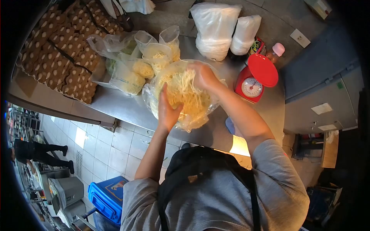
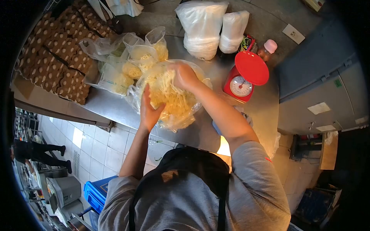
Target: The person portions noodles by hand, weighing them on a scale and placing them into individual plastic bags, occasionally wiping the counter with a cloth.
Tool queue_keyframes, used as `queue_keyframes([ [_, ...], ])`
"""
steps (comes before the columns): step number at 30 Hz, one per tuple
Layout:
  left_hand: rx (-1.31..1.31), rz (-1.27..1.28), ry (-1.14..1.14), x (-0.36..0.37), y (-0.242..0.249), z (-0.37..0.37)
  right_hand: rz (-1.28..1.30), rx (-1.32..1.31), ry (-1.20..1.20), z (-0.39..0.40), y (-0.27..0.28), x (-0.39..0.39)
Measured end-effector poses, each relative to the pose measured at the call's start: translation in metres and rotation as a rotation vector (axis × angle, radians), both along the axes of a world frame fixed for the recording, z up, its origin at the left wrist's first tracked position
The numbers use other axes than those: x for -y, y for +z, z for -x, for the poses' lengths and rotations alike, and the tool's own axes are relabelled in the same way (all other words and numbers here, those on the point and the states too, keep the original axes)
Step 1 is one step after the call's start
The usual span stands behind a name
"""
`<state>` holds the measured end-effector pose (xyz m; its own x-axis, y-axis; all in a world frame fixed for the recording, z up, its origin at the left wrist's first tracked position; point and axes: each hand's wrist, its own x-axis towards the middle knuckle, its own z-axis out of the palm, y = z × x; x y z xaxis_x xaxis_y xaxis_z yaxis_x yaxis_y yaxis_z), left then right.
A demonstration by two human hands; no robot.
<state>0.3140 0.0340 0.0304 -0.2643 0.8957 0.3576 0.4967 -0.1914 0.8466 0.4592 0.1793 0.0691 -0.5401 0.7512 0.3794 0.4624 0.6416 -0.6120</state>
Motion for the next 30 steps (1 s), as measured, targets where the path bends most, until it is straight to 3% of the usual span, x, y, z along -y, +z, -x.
queue_keyframes([
  [1,-0.094,-0.016,0.045,-0.004,-0.008,0.008,-0.056,-0.045,0.005,0.006,0.025,0.001],
  [4,-0.041,0.072,0.112,-0.001,0.008,0.018,-0.173,-0.147,0.012,0.017,0.099,0.016],
  [7,0.125,0.064,0.051,-0.007,-0.018,0.041,-0.188,-0.305,-0.002,0.020,0.128,0.021],
  [11,0.097,0.025,0.012,-0.006,-0.002,0.039,-0.092,-0.079,-0.126,0.027,0.068,0.025],
  [14,-0.134,0.041,-0.013,-0.007,0.009,0.035,0.011,0.138,-0.069,0.021,-0.043,0.039],
  [15,-0.237,0.055,-0.024,-0.008,0.015,0.030,0.027,0.195,-0.065,0.017,-0.060,0.050],
  [17,-0.205,0.140,-0.105,-0.014,0.020,0.019,0.147,0.200,-0.016,0.004,-0.064,0.042],
  [19,-0.191,0.111,-0.135,-0.026,0.014,0.007,0.207,0.172,0.018,-0.001,-0.048,0.028],
  [22,-0.158,0.247,-0.059,-0.045,-0.001,0.005,0.147,-0.110,0.018,0.003,0.030,0.016],
  [23,-0.082,0.124,-0.024,-0.048,-0.011,0.006,0.116,-0.182,0.007,0.005,0.059,0.015],
  [26,-0.034,0.175,0.029,-0.050,0.000,0.015,0.222,-0.282,0.078,0.007,0.128,0.016],
  [27,0.033,0.274,0.032,-0.045,0.017,0.017,0.228,-0.305,0.091,0.007,0.142,0.018],
  [30,-0.009,0.331,0.061,-0.047,0.002,0.030,0.114,-0.438,0.070,0.011,0.162,0.021],
])
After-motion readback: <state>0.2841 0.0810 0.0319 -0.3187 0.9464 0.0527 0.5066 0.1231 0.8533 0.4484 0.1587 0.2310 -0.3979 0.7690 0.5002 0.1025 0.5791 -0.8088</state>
